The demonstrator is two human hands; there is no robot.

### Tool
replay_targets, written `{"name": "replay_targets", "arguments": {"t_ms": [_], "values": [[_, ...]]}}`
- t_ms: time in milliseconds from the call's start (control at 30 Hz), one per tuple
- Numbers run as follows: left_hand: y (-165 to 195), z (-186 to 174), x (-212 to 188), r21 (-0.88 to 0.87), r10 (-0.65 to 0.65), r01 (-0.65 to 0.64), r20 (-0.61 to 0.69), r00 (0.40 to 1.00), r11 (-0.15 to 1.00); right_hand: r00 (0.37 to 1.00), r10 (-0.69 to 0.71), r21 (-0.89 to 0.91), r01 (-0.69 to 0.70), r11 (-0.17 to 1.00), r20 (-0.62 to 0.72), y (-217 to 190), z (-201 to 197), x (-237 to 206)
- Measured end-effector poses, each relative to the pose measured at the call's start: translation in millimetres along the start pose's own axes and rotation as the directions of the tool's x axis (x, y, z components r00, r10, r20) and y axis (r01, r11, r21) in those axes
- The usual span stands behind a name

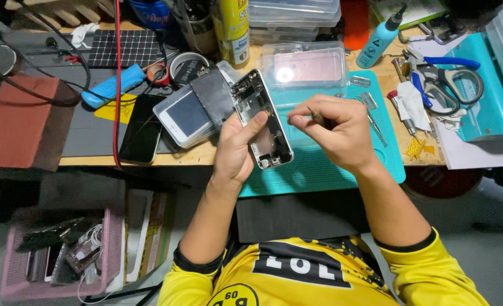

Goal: The person disassembles and reassembles a smartphone at a repair bench, using a screwdriver to remove and reinstall screws from the phone chassis. They flip the phone chassis over repeatedly, work on both sides, and handle small internal components while other phones and repair tools sit on the workbench.

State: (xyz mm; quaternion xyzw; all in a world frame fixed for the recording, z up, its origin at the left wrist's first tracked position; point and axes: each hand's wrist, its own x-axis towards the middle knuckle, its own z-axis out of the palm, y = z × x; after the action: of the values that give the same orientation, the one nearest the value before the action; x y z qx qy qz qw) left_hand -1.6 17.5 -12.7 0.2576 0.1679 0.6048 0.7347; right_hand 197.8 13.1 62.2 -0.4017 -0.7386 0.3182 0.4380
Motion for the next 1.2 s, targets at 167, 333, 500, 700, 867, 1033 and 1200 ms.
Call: {"name": "replay_targets", "arguments": {"t_ms": [167, 333, 500, 700, 867, 1033, 1200], "values": [[6, 0, -1, -0.093, -0.088, 0.099, 0.110, 0.990, 0.991, 0.998, 0.043, 0.138, -0.047, 0.989, 0.034, 0, 0, 0], [5, 0, 0, -0.096, -0.022, 0.027, 0.052, 0.998, 0.995, 0.980, 0.165, 0.218, -0.186, 0.958, 0.112, 5, 1, -3], [-1, 3, 9, 0.048, 0.278, -0.274, -0.209, 0.938, 0.961, 0.939, 0.312, 0.217, -0.337, 0.916, 0.141, 11, 3, -5], [-4, 11, 6, 0.247, 0.419, -0.361, -0.249, 0.873, 0.899, 0.943, 0.317, 0.223, -0.331, 0.917, 0.097, 19, 4, -1], [-3, 21, -1, 0.305, 0.417, -0.358, -0.157, 0.895, 0.883, 0.901, 0.426, 0.396, -0.421, 0.816, 0.079, 25, -1, 2], [-3, 28, -8, 0.434, 0.418, -0.329, -0.127, 0.899, 0.839, 0.915, 0.389, 0.412, -0.396, 0.821, 0.103, 30, -3, 2], [-7, 32, -14, 0.626, 0.479, -0.343, -0.057, 0.876, 0.700, 0.909, 0.401, 0.495, -0.401, 0.771, 0.112, 31, 4, 3]]}}
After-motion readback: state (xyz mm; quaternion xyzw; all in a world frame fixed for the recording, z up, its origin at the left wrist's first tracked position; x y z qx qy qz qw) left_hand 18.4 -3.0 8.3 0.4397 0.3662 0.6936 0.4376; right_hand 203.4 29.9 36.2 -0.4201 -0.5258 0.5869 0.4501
